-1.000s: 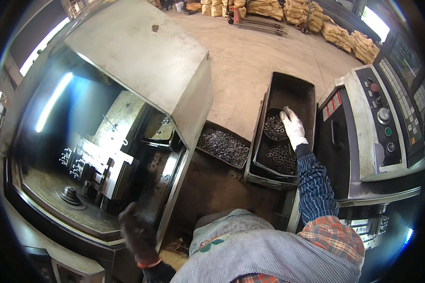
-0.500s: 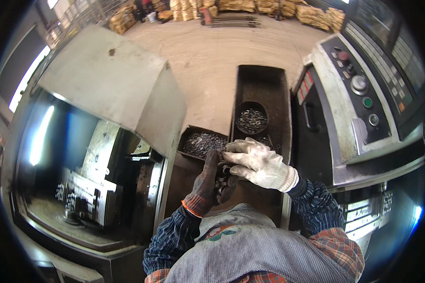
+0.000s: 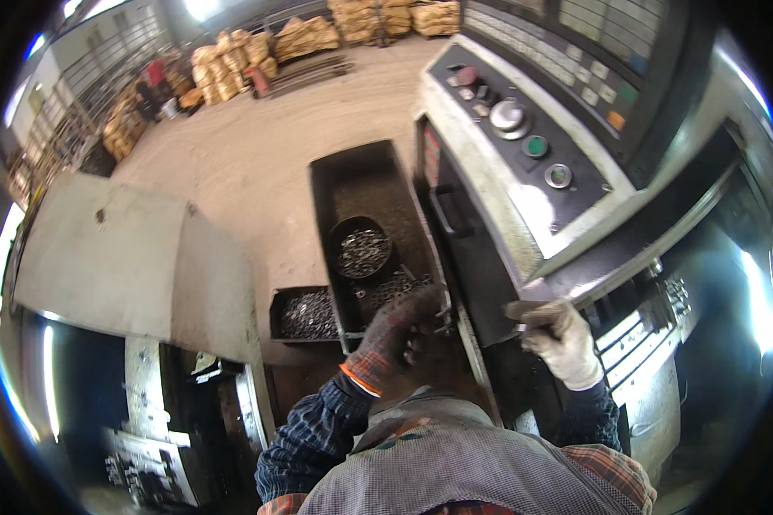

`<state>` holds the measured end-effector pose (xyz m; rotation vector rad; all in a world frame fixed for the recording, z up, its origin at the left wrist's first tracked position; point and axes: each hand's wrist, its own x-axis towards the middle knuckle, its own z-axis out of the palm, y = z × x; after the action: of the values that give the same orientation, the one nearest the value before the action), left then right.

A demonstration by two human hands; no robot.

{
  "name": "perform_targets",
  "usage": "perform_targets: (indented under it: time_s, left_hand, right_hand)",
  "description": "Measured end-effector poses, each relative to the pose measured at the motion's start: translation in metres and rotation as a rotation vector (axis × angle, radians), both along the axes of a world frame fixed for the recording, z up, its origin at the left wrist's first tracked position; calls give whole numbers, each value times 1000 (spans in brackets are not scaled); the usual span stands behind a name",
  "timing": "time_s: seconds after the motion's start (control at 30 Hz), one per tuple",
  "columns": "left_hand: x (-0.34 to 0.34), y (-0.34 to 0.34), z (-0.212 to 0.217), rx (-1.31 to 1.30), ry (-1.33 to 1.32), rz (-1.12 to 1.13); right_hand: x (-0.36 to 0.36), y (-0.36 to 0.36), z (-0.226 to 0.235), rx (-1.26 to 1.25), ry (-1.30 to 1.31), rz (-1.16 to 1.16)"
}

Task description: The person repeatedly loads small metal rings into a CNC lathe, operates the control panel, and removes the processed parts. The person places the finished parts into a collection tray. The process is repeated multiple times throughout the clip.

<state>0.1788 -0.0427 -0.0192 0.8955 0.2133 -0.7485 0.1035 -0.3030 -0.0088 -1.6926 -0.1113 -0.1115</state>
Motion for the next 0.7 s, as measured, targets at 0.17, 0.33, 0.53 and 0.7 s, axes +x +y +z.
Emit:
perform_targets:
  time_s: [0.17, 0.33, 0.53, 0.7]
  left_hand:
    - [44, -39, 34, 216, -480, 112]
    - [89, -92, 77, 220, -960, 234]
    - [114, -129, 91, 610, -1270, 119]
    - [105, -129, 78, 849, -1340, 138]
  right_hand:
    - [-35, -80, -3, 197, 44, -308]
    - [-50, -150, -38, 221, -18, -659]
    - [-38, -249, -102, 625, -111, -959]
    - [-35, -285, -117, 625, -102, -984]
